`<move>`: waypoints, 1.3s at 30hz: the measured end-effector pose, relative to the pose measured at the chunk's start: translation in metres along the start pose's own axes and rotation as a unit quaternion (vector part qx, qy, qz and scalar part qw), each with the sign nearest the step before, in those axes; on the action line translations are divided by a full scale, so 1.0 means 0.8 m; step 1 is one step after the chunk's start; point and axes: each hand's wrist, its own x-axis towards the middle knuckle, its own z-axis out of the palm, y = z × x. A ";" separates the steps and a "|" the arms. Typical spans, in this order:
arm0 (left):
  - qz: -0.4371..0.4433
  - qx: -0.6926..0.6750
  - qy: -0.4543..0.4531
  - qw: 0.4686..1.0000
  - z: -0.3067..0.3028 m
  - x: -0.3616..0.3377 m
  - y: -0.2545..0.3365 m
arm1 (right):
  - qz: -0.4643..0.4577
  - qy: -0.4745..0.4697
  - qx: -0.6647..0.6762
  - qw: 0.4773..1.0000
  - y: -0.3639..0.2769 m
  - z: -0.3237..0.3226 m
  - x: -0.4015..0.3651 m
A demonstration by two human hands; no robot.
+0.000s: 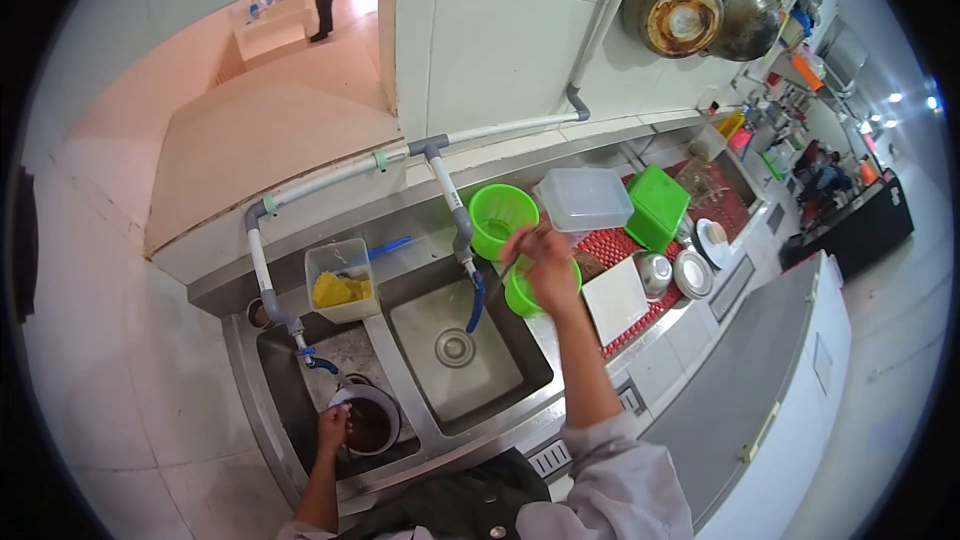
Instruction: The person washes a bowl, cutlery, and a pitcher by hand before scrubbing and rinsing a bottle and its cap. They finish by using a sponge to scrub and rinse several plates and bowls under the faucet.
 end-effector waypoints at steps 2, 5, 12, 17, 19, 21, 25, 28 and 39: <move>0.110 0.077 0.001 0.991 0.005 -0.056 0.073 | -0.033 0.154 0.074 0.985 -0.001 -0.030 0.063; 0.241 0.044 -0.003 0.969 0.045 -0.103 0.170 | -0.052 0.133 -0.003 0.990 0.032 -0.069 0.131; 0.385 -0.078 -0.038 0.919 0.233 -0.140 0.479 | -0.022 0.006 -0.027 0.999 0.064 -0.148 0.070; 0.464 0.020 0.066 0.883 0.369 -0.002 0.594 | 0.073 -0.004 -0.110 0.991 0.140 -0.159 0.020; 0.489 0.009 0.091 0.867 0.408 0.061 0.600 | 0.017 -0.015 -0.178 0.984 0.129 -0.162 0.016; 0.473 0.064 0.119 0.871 0.432 0.104 0.593 | -0.013 -0.042 -0.229 0.972 0.132 -0.161 0.011; 0.383 0.097 0.110 0.912 0.452 0.177 0.555 | -0.093 -0.016 -0.283 0.954 0.117 -0.170 0.007; 0.391 0.188 0.166 0.885 0.451 0.177 0.551 | -0.092 -0.014 -0.382 0.920 0.122 -0.176 0.012; 0.357 -0.076 -0.138 0.921 0.295 -0.123 0.363 | -0.158 -0.043 -0.451 0.877 0.037 -0.119 -0.012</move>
